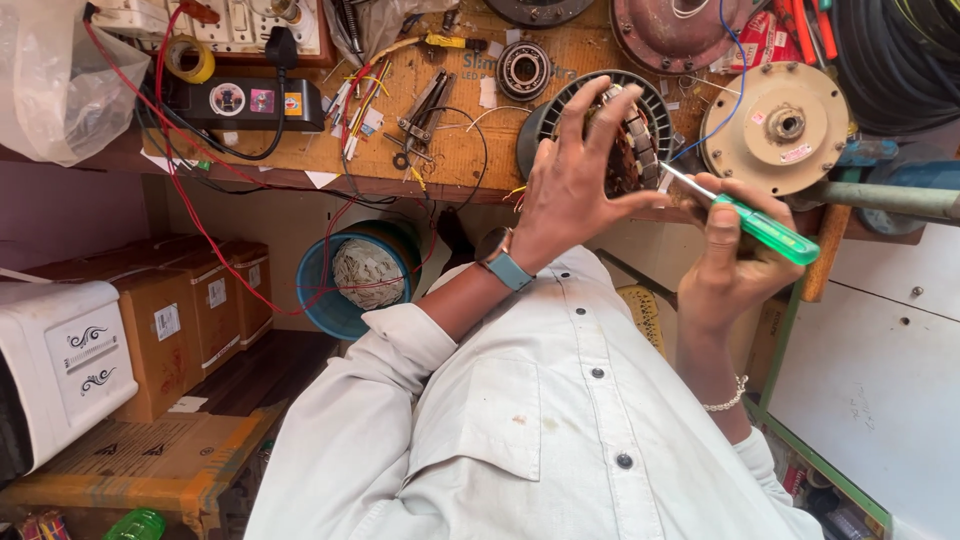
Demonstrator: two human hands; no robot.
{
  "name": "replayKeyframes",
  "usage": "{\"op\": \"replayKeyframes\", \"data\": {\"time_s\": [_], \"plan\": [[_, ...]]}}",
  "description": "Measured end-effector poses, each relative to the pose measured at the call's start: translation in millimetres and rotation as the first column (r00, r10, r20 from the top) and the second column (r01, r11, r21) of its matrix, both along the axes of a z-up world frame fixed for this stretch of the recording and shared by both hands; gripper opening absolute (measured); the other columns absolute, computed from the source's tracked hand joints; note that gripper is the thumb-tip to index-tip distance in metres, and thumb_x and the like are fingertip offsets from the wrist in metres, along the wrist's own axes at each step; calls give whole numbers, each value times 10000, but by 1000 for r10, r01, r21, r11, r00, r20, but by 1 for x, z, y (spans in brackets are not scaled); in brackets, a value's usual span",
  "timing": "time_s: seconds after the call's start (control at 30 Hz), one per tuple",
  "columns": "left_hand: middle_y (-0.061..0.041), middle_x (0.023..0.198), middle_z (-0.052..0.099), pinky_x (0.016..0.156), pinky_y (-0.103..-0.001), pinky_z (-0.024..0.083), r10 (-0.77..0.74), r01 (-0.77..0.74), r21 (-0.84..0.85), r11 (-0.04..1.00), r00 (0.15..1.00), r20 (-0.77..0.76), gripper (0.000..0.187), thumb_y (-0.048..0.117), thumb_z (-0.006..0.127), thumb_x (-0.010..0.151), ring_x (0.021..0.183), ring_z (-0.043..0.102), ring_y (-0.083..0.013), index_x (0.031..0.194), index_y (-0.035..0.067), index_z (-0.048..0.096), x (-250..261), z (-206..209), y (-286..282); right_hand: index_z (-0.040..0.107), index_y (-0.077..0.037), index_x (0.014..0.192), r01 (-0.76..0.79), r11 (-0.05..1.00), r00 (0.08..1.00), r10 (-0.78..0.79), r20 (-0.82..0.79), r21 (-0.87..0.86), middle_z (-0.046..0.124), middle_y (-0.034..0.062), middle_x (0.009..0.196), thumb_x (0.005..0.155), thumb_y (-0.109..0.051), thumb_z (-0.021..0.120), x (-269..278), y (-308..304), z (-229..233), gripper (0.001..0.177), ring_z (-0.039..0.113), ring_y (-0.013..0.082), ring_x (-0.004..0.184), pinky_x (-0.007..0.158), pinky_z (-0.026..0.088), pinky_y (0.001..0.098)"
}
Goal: The person uses a green-handled screwdriver to adjust and secure copper windings on a motor stator. They repeatedly rotate the stator to access different sections while working at a cluttered workbench.
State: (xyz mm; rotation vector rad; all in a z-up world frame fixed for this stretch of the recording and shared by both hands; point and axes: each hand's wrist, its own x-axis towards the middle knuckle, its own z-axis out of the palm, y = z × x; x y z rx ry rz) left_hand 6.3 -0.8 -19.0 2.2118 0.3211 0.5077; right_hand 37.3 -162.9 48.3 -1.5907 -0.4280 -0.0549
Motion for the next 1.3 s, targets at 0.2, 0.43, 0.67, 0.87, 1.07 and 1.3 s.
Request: {"op": "replayKeyframes", "data": {"time_s": [0.2, 0.43, 0.67, 0.87, 1.07, 1.3], "plan": [[-132, 1606, 290, 926, -521, 508, 65, -63, -98, 993, 998, 14, 1298, 626, 920, 621, 1374, 526, -391, 1586, 155, 191, 9, -3, 0, 614, 98, 1239, -32, 999, 999, 33, 22, -11, 733, 217, 1090, 1104, -260, 744, 10, -2, -1, 404, 760, 229, 965, 854, 668, 330], [-58, 1660, 312, 881, -442, 503, 67, -66, 83, 994, 998, -7, 1142, 588, 910, 679, 1143, 659, -244, 1570, 206, 306, 2, -3, -11, 659, 96, 1244, -74, 983, 997, 78, 21, -169, 739, 177, 1109, 1141, -163, 718, 1, 0, 5, 285, 745, 188, 987, 919, 636, 298], [-89, 1626, 303, 856, -422, 502, 58, -63, 121, 991, 997, 44, 1148, 641, 912, 654, 1155, 635, -274, 1550, 219, 332, 4, -2, -6, 693, 79, 1225, -41, 959, 996, 63, 70, -281, 762, 139, 1091, 1104, -151, 729, -4, 0, 3, 263, 742, 140, 951, 864, 598, 231], [-92, 1648, 298, 905, -442, 493, 40, -38, 102, 994, 999, -13, 1158, 556, 941, 644, 1162, 646, -263, 1563, 208, 328, 2, 1, -7, 687, 62, 1246, -29, 941, 989, 77, 128, -337, 751, 174, 1203, 1102, -83, 734, -12, 13, 4, 209, 736, 177, 1033, 934, 600, 277], [-79, 1626, 300, 960, -461, 494, 34, -36, 87, 996, 999, 20, 1135, 517, 947, 629, 1278, 623, -301, 1539, 219, 338, 0, 0, -4, 671, 23, 1219, -46, 895, 972, 142, 185, -443, 743, 188, 1202, 1066, -52, 734, -21, 13, 7, 181, 749, 224, 1102, 983, 596, 321], [-75, 1590, 329, 949, -502, 499, 48, -51, 85, 995, 998, 31, 1185, 615, 903, 524, 1254, 630, -327, 1500, 225, 356, 7, -1, -6, 667, 30, 1255, -79, 921, 978, 145, 148, -382, 731, 206, 1258, 1101, -42, 709, -21, 2, 2, 175, 743, 235, 1111, 999, 588, 313]]}}
